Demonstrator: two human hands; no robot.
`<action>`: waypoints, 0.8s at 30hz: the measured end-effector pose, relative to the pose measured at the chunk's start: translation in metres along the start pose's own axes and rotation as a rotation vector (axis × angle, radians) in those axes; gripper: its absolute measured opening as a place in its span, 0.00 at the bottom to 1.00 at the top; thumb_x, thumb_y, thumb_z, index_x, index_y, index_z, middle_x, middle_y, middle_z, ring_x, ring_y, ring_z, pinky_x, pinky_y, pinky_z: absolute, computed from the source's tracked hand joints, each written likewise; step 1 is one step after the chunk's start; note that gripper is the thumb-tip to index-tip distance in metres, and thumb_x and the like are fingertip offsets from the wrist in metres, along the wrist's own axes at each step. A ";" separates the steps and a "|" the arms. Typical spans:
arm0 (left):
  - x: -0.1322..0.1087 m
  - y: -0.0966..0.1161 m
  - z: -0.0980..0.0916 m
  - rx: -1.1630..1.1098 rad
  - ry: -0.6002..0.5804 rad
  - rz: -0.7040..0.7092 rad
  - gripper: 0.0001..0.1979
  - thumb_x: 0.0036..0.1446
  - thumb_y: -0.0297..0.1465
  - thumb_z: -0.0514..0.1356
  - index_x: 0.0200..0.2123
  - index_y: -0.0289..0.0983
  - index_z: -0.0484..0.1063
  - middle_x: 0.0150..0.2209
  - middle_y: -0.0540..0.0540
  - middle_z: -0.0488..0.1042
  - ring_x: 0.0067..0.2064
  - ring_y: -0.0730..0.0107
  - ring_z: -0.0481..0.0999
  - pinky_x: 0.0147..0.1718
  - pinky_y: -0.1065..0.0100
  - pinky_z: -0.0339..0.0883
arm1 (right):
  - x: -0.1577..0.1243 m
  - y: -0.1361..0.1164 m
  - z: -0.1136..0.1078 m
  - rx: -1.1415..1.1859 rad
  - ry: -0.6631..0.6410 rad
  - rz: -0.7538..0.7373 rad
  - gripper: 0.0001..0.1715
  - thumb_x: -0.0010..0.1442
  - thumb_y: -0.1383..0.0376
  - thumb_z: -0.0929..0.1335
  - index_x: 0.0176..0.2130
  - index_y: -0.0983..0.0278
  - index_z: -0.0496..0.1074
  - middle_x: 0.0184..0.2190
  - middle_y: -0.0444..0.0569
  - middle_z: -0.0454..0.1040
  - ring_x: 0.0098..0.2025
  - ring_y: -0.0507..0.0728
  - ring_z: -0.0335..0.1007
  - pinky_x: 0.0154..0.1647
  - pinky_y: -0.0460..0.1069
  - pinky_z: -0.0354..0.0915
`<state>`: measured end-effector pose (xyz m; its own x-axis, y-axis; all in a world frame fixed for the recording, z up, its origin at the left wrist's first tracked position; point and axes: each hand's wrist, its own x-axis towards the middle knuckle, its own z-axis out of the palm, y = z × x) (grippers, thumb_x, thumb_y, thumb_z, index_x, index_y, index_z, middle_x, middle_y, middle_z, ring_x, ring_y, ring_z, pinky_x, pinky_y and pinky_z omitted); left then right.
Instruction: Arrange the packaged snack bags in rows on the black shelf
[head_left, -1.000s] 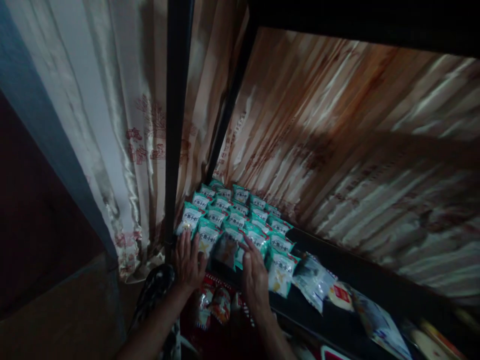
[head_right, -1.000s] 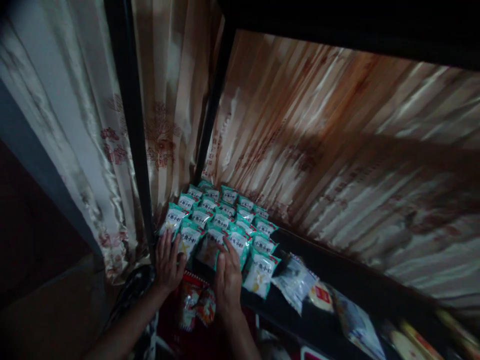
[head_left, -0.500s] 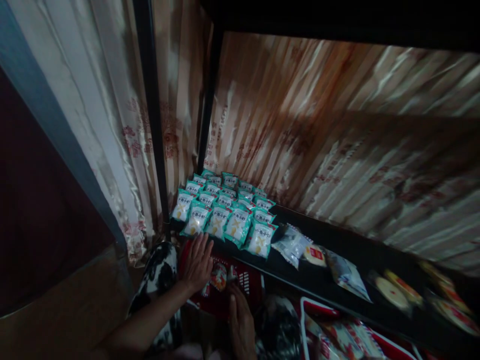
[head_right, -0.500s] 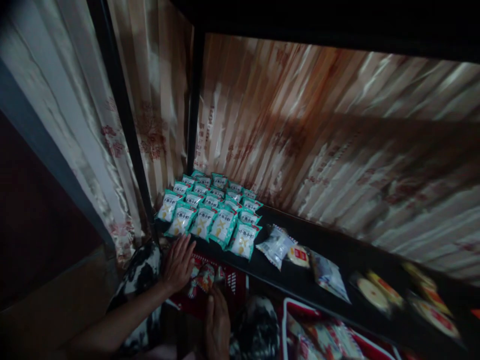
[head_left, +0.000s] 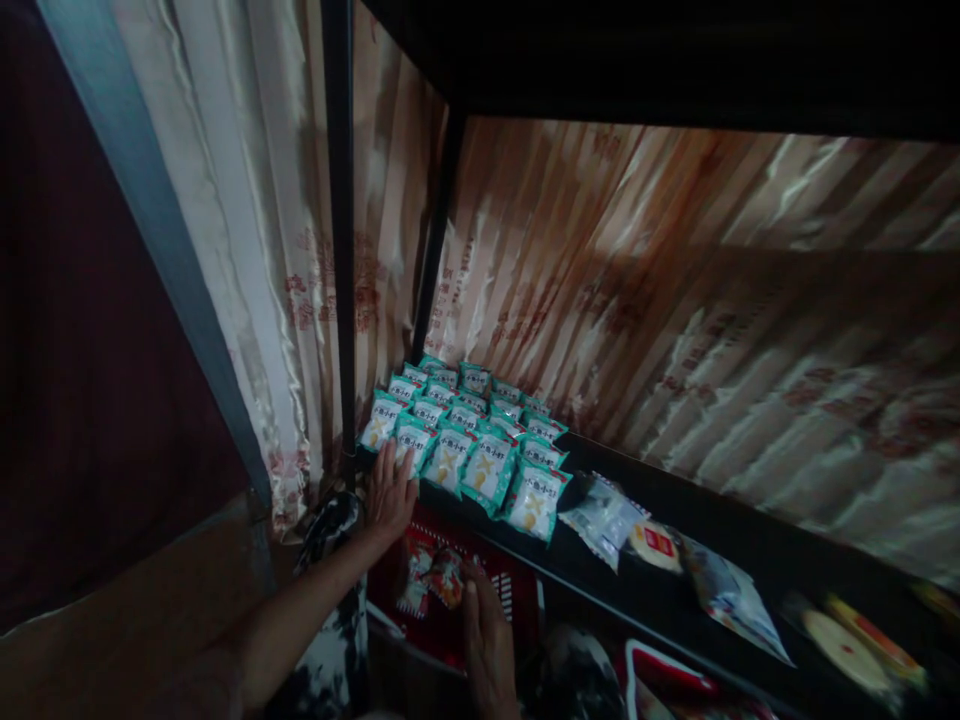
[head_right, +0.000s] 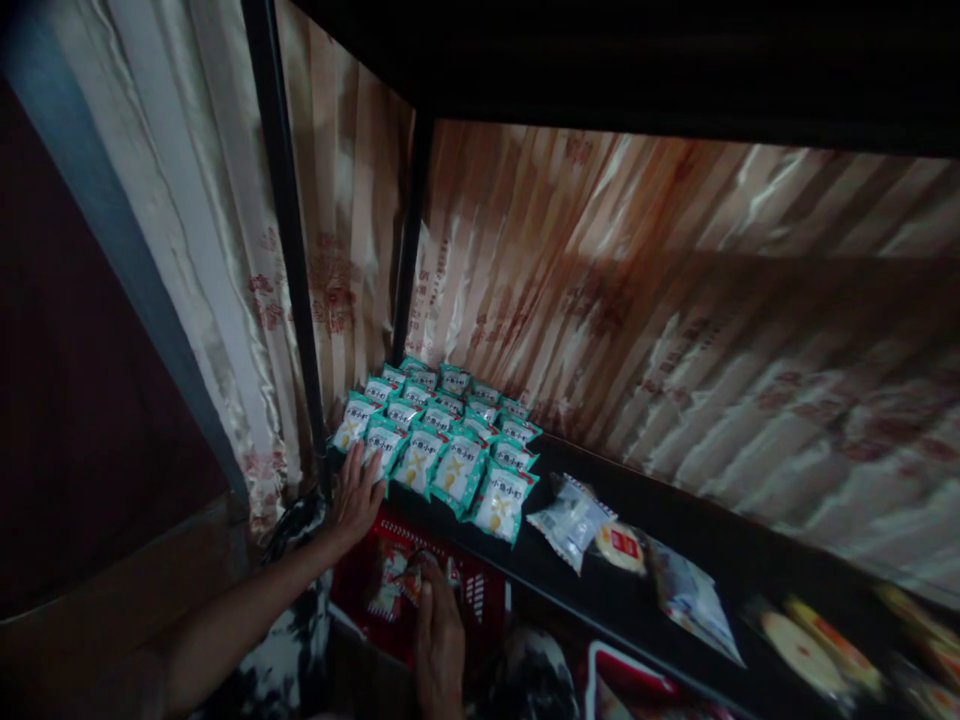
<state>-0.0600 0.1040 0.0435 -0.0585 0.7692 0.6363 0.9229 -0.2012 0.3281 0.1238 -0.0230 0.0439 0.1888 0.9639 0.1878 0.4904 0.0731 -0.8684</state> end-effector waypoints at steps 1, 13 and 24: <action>0.001 -0.002 0.002 0.002 -0.002 -0.004 0.24 0.64 0.34 0.49 0.62 0.38 0.58 0.66 0.36 0.51 0.67 0.52 0.50 0.58 0.51 0.58 | 0.009 -0.006 0.002 -0.006 -0.003 -0.029 0.31 0.62 0.45 0.57 0.46 0.62 0.76 0.48 0.55 0.76 0.52 0.62 0.72 0.53 0.58 0.68; 0.010 -0.008 0.014 -0.145 0.039 -0.006 0.23 0.66 0.36 0.44 0.62 0.35 0.56 0.63 0.35 0.58 0.65 0.57 0.55 0.58 0.52 0.57 | 0.083 -0.049 0.025 -0.129 0.023 -0.309 0.25 0.65 0.54 0.57 0.48 0.63 0.74 0.51 0.57 0.73 0.55 0.60 0.68 0.57 0.60 0.64; 0.012 -0.013 0.022 -0.190 0.026 0.039 0.24 0.67 0.37 0.43 0.61 0.32 0.56 0.64 0.32 0.56 0.66 0.56 0.52 0.60 0.52 0.54 | 0.127 -0.042 0.048 -0.390 0.127 -0.311 0.23 0.65 0.60 0.58 0.55 0.64 0.67 0.58 0.60 0.62 0.60 0.62 0.59 0.57 0.60 0.63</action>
<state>-0.0646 0.1294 0.0319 -0.0358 0.7431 0.6682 0.8365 -0.3436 0.4269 0.0862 0.1090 0.0817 0.0732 0.8712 0.4854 0.8160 0.2275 -0.5314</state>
